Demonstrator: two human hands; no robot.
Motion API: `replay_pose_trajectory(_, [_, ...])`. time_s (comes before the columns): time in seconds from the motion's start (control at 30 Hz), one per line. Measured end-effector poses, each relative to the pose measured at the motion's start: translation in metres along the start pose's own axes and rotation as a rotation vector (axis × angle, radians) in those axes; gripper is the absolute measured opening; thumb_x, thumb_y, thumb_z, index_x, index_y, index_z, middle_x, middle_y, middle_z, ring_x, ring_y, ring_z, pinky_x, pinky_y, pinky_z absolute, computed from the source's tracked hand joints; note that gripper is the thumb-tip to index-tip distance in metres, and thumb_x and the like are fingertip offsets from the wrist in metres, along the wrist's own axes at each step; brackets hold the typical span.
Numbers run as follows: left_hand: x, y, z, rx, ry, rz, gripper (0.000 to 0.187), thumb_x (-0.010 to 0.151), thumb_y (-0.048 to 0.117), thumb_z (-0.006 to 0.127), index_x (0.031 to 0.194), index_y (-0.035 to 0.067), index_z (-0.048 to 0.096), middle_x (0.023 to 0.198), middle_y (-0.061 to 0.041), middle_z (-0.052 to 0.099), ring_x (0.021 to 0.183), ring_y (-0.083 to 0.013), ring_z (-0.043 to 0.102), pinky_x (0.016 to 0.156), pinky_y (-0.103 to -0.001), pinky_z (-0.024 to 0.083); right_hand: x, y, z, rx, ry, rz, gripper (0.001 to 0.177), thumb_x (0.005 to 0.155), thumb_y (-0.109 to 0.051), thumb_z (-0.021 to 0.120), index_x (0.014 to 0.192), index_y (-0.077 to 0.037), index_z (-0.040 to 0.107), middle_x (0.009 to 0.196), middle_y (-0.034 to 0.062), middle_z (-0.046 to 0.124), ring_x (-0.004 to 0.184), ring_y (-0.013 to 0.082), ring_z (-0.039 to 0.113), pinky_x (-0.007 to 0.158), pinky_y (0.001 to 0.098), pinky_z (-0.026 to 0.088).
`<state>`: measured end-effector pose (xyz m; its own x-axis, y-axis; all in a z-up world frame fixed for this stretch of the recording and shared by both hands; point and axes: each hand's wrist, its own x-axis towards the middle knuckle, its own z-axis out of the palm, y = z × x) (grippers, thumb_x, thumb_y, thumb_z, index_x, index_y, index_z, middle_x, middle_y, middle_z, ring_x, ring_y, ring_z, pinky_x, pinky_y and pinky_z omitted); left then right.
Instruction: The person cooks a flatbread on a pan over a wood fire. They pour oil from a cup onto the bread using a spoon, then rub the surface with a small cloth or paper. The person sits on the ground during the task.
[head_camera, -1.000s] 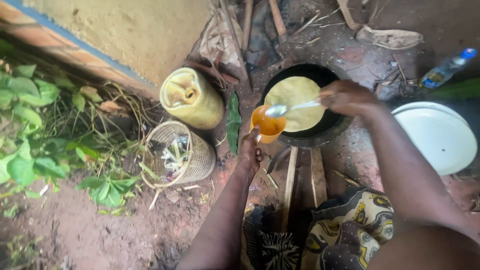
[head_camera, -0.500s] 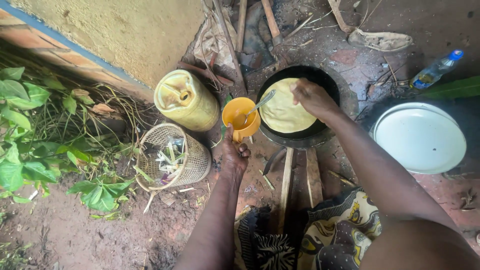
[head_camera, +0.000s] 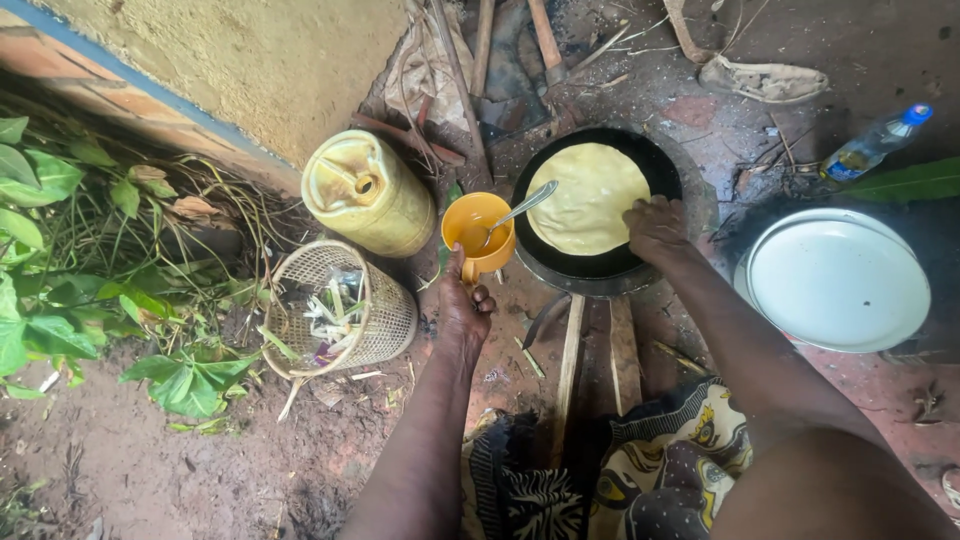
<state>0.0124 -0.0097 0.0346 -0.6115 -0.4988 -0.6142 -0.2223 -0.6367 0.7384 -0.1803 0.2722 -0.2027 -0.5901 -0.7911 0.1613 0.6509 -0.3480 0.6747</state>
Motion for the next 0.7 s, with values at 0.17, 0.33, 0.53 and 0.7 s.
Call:
replay_pose_trajectory(0.17, [0.001, 0.001, 0.006, -0.001, 0.007, 0.012, 0.049, 0.089, 0.055, 0.082, 0.103, 0.016, 0.056, 0.088, 0.004, 0.048, 0.048, -0.0043, 0.04, 0.041, -0.016, 0.026, 0.043, -0.128, -0.072, -0.325, -0.095, -0.412, 0.049, 0.079, -0.006, 0.079, 0.06, -0.018, 0.035, 0.05, -0.0081, 0.036, 0.057, 0.0095, 0.044, 0.073, 0.0234, 0.04])
replay_pose_trajectory(0.33, [0.003, -0.003, 0.008, 0.017, -0.003, 0.002, 0.05, 0.088, 0.056, 0.082, 0.104, 0.016, 0.056, 0.089, 0.004, 0.048, 0.048, -0.0047, 0.04, 0.042, -0.017, 0.026, 0.024, -0.055, -0.035, 0.317, -0.203, -0.132, 0.032, 0.095, -0.018, 0.069, 0.069, -0.017, 0.05, 0.063, -0.0045, 0.046, 0.06, 0.0126, 0.054, 0.043, 0.0245, 0.041])
replay_pose_trajectory(0.53, [0.0, -0.006, 0.006, 0.046, -0.034, -0.009, 0.052, 0.089, 0.056, 0.081, 0.112, 0.015, 0.059, 0.093, 0.004, 0.047, 0.048, -0.0034, 0.04, 0.042, -0.015, 0.027, 0.04, 0.061, 0.047, 2.204, -0.743, -0.014, 0.02, 0.103, -0.034, 0.054, 0.101, -0.023, 0.07, 0.1, 0.001, 0.067, 0.107, 0.0262, 0.064, 0.086, 0.0434, 0.051])
replay_pose_trajectory(0.7, [-0.023, -0.007, 0.013, 0.055, -0.092, -0.021, 0.056, 0.088, 0.058, 0.081, 0.122, 0.017, 0.063, 0.097, 0.004, 0.047, 0.047, -0.0052, 0.04, 0.039, -0.017, 0.028, 0.028, 0.171, 0.128, 2.858, -0.771, 0.191, 0.021, 0.101, -0.033, 0.061, 0.116, -0.022, 0.072, 0.12, 0.0072, 0.075, 0.125, 0.0359, 0.067, 0.101, 0.0522, 0.055])
